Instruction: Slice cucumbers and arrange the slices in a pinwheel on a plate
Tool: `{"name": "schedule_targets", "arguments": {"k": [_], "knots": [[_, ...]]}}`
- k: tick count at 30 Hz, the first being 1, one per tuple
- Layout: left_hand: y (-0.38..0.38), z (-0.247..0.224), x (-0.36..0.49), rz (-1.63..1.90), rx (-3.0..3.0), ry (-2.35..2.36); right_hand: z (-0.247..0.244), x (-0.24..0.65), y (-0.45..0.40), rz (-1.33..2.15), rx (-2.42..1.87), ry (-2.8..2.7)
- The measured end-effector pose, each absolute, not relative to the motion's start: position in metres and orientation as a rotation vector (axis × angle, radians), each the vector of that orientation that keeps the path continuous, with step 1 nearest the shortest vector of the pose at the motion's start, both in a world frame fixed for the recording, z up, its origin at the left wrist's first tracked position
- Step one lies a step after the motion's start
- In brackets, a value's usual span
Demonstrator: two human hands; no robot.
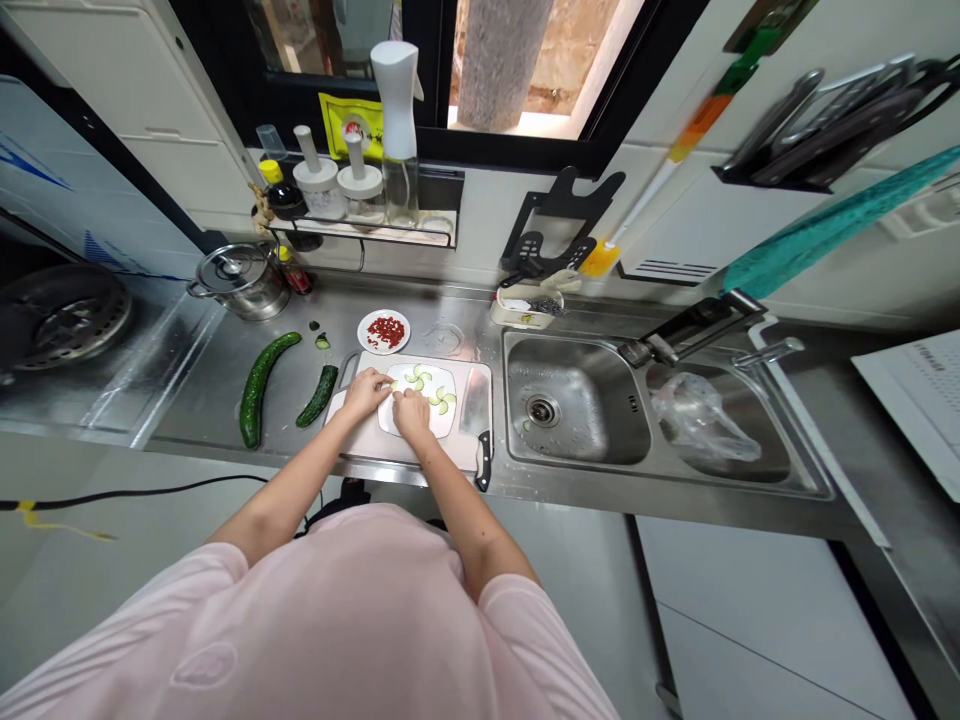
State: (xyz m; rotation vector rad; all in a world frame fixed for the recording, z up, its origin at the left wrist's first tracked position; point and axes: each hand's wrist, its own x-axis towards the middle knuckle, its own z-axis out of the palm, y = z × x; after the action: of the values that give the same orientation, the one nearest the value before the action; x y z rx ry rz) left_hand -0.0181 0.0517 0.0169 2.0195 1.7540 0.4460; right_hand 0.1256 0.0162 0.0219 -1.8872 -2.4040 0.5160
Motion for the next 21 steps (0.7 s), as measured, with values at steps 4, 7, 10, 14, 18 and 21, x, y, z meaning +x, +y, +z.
{"name": "schedule_targets", "arguments": {"k": [4, 7, 10, 14, 18, 21], "knots": [[0.0518, 0.0177, -0.0166, 0.454, 2.023, 1.738, 0.0224, 0.1247, 0.0157, 0.519, -1.895, -2.405], [0.0519, 0.0175, -0.0157, 0.447, 2.022, 1.741, 0.0219, 0.1238, 0.0151, 0.505, -1.900, -2.396], [0.0515, 0.0170, -0.0152, 0.462, 2.017, 1.744, 0.0219, 0.1230, 0.0147, 0.493, -1.911, -2.382], [0.0507, 0.0171, -0.0145, 0.455, 2.013, 1.757, 0.0239, 0.1224, 0.0152, 0.511, -1.924, -2.388], [0.0511, 0.0170, -0.0141, 0.449, 2.015, 1.765, 0.0255, 0.1219, 0.0160, 0.503, -1.926, -2.396], [0.0521, 0.0163, -0.0141, 0.444, 2.025, 1.763, 0.0250, 0.1216, 0.0165, 0.485, -1.922, -2.395]]}}
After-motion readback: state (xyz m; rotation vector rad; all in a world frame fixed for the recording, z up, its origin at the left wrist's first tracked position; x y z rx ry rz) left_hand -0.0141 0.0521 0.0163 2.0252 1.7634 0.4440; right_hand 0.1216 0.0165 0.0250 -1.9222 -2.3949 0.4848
